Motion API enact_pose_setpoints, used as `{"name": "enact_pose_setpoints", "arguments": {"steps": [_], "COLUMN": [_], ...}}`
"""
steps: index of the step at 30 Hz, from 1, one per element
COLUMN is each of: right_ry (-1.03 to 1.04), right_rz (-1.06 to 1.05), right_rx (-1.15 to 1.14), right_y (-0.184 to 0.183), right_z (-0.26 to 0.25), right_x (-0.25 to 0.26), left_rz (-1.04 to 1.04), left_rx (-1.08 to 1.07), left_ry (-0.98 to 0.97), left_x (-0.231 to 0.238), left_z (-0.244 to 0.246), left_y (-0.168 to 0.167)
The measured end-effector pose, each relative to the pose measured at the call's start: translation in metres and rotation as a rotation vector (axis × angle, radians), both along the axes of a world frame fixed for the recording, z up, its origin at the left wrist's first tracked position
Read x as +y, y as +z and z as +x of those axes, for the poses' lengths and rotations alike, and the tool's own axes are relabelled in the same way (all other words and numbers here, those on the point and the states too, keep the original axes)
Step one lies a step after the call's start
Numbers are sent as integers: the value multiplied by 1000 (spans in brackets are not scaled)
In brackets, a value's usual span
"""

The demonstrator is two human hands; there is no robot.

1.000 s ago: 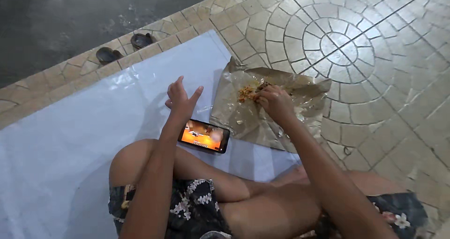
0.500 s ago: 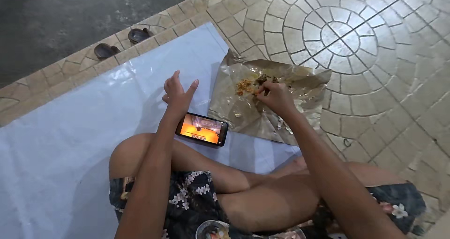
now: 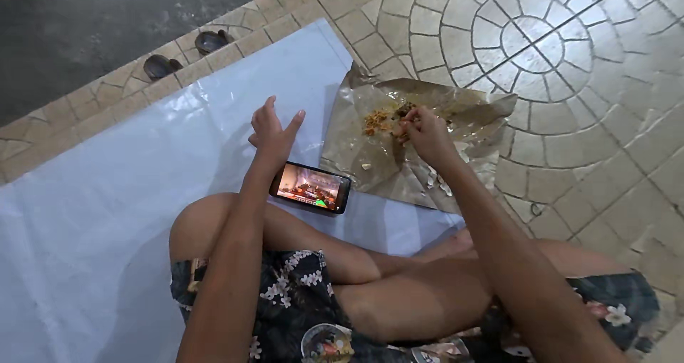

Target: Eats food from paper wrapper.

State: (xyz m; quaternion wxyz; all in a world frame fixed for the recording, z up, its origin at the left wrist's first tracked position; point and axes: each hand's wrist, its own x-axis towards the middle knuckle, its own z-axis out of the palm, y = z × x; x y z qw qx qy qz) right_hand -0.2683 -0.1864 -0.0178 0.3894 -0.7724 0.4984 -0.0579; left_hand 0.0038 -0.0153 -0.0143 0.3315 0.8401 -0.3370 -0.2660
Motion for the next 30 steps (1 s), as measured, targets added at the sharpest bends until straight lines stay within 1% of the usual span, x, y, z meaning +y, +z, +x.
{"name": "enact_pose_setpoints", "arguments": {"steps": [4, 7, 11, 17, 19, 23, 27, 30], "right_ry": [-26, -22, -43, -20, 44, 251, 386, 420], "right_rz": [45, 19, -77, -149, -229, -409, -554, -566], "right_rx": [-39, -36, 134, 260, 246, 93, 73, 66], "right_y": [3, 2, 8, 18, 18, 2, -12, -18], "right_z": [0, -4, -6, 3, 6, 20, 30, 26], "right_x": [2, -3, -5, 4, 8, 17, 23, 20], "left_rz": [1, 16, 17, 35, 30, 15, 21, 10], "left_rx": [4, 12, 0, 7, 14, 26, 16, 0], "left_ry": [-5, -7, -7, -15, -12, -1, -7, -10], "left_x": [0, -1, -1, -1, -1, -2, 0, 0], "left_z": [0, 1, 1, 1, 1, 0, 0, 0], "left_y": [1, 1, -1, 1, 2, 3, 3, 4]}}
